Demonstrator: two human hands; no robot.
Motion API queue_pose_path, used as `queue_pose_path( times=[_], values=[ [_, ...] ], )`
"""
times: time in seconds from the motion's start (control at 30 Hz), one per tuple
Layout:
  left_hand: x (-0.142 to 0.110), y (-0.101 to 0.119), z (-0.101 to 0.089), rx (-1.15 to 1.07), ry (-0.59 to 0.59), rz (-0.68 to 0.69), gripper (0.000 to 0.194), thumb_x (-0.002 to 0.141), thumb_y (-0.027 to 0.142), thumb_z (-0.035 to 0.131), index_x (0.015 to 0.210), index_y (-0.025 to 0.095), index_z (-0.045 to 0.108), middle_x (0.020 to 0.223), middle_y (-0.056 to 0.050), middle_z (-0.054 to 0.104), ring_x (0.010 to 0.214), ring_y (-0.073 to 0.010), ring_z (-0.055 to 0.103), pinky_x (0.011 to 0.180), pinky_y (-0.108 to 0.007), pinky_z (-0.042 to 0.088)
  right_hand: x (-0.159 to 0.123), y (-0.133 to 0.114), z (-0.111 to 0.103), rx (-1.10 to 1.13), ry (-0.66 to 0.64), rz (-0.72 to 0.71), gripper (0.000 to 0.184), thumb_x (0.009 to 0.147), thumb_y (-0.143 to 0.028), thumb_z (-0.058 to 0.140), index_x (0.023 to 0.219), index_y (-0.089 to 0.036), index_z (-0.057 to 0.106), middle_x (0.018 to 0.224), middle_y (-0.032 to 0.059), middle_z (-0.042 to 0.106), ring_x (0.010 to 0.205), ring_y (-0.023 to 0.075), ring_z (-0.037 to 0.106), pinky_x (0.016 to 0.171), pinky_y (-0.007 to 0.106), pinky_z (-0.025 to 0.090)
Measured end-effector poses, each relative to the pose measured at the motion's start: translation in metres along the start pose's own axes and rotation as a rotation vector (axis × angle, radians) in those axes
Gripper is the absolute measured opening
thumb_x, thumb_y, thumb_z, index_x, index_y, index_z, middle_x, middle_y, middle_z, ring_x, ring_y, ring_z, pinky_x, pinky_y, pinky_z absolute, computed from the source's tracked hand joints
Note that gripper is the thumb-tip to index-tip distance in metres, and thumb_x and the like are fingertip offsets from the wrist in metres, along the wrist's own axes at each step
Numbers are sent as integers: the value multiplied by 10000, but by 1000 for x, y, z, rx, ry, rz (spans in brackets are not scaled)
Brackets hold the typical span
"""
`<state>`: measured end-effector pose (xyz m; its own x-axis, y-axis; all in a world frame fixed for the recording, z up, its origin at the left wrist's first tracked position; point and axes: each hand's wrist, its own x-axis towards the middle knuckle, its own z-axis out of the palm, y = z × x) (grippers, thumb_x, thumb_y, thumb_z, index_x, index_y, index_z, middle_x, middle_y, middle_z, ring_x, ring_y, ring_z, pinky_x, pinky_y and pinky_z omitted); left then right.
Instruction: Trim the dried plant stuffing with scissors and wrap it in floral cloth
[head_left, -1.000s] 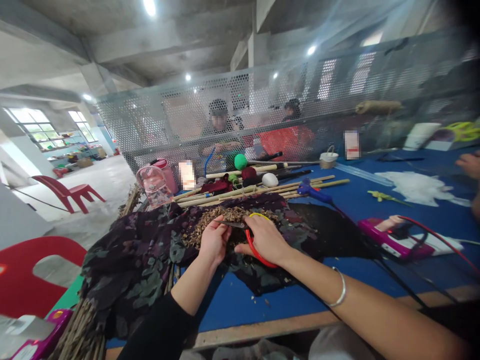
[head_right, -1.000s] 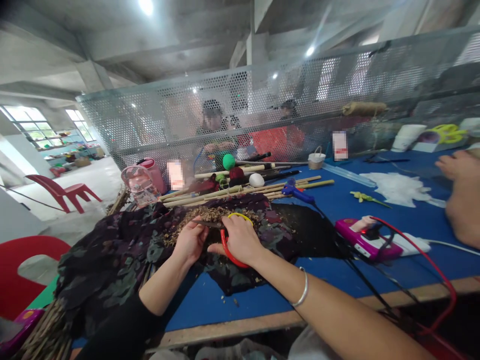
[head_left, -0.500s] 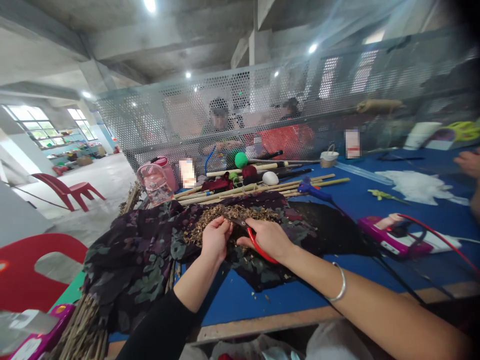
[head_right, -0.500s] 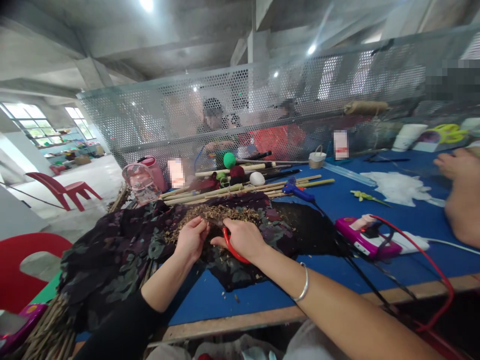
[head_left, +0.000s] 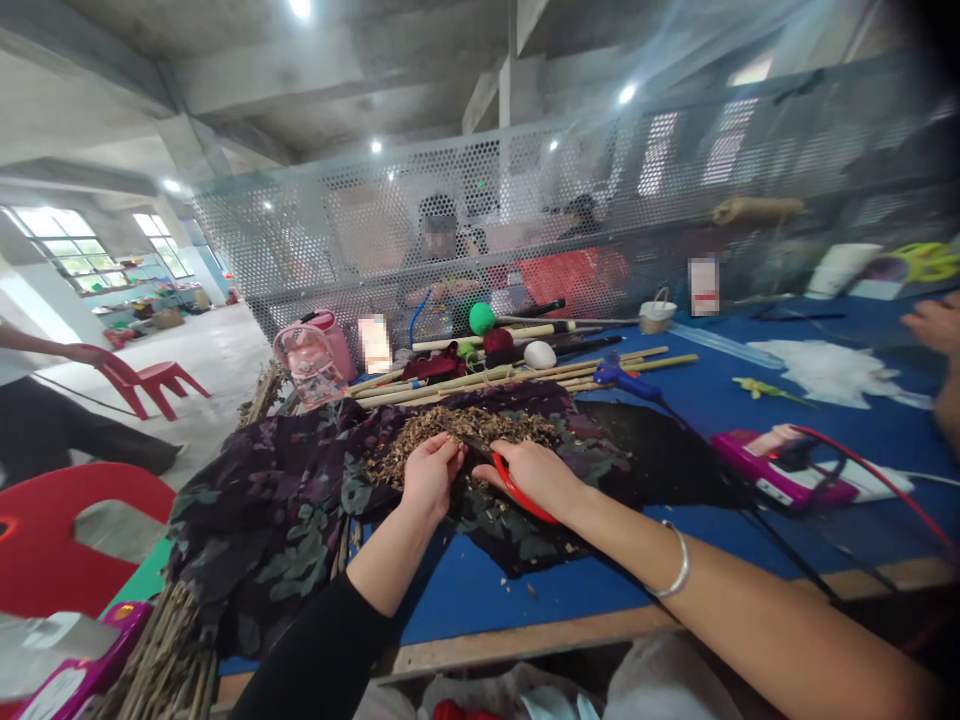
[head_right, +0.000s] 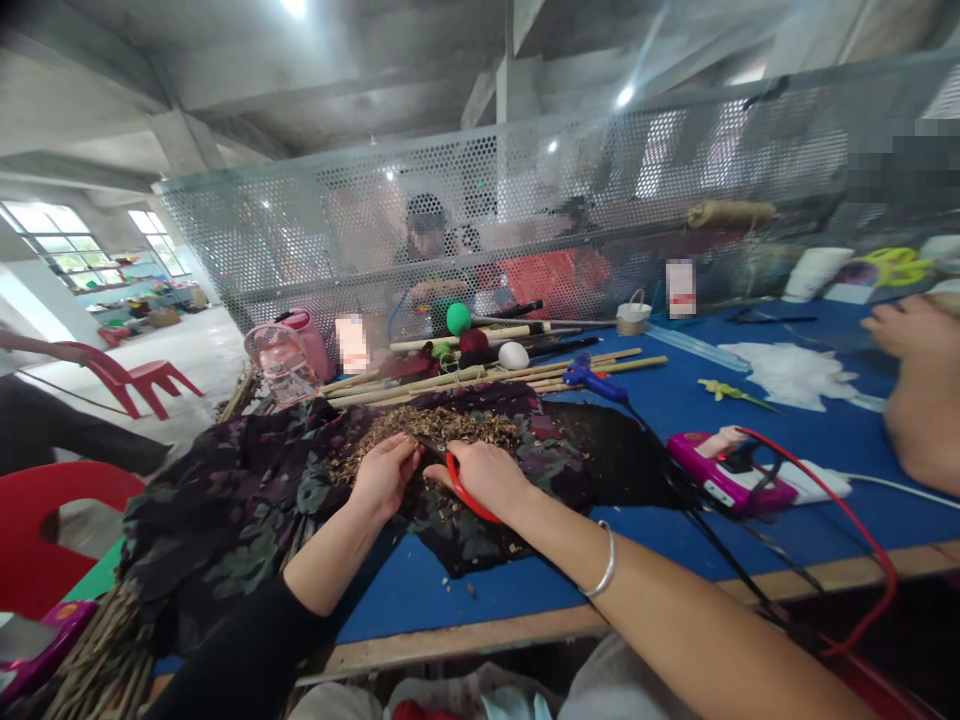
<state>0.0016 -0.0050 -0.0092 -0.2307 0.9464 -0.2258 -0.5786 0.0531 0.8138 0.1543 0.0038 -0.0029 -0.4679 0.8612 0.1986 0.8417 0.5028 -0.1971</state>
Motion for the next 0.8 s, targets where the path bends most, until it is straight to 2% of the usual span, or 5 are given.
queue_pose_path(
  times=[0.13,0.33,0.67,0.8],
  values=[
    [-1,-1,0,10,-22,5,80,620,43,642,646,100,592,603,-6,599,518,-39,545,519,-124,438,-1,-4,-4,0,-16,-6,562,796,-686,358,945,-189,570,798,110,684,769,252,657,642,293,434],
    [-7,-4,4,51,-69,28,166,505,120,716,576,112,566,576,9,590,542,-58,557,557,-153,441,0,-4,-6,65,74,-63,611,741,-681,469,1048,-156,536,912,132,655,883,259,622,723,310,442],
    [-7,-4,3,93,-28,-13,159,502,111,714,573,122,572,573,8,592,541,-63,559,559,-164,439,0,2,-1,-10,18,-40,587,763,-718,368,952,-197,559,794,102,685,779,265,657,641,306,434],
    [-7,-2,3,92,-30,-26,115,554,86,697,629,106,612,615,-13,617,540,-56,565,540,-146,443,0,0,-2,-53,11,-22,602,776,-725,317,900,-194,571,762,115,684,746,267,662,615,304,433]
  ],
)
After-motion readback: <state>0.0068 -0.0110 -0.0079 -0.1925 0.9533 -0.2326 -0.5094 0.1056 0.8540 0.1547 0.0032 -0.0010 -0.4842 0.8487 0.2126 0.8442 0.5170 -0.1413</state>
